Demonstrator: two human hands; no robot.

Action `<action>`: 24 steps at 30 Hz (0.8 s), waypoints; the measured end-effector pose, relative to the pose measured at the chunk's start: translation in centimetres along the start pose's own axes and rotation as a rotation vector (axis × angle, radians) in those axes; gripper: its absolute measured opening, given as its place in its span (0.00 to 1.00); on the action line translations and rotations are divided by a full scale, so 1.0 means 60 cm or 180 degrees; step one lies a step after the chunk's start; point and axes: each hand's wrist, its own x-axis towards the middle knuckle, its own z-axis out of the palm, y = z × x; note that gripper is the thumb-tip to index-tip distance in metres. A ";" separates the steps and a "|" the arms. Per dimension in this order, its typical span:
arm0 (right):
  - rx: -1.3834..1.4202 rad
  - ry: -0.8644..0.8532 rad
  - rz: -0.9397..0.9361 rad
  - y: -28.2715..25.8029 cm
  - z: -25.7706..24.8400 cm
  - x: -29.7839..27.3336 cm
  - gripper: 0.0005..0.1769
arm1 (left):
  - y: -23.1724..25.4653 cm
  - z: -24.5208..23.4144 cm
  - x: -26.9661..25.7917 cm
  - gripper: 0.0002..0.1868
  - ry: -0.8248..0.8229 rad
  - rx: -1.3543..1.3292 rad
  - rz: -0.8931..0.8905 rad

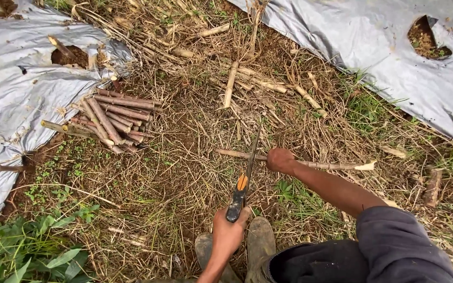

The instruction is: The person sits on the ground and uses a hand saw to cut long sticks into shorter pieces. The cut pieces are placed in a pile on a white tarp to the left, while the person continues to saw additional sticks from a nearby pile.

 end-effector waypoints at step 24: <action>-0.0020 -0.0036 0.0205 -0.013 -0.016 -0.014 0.16 | -0.008 0.018 0.009 0.10 0.0199 0.0111 0.0044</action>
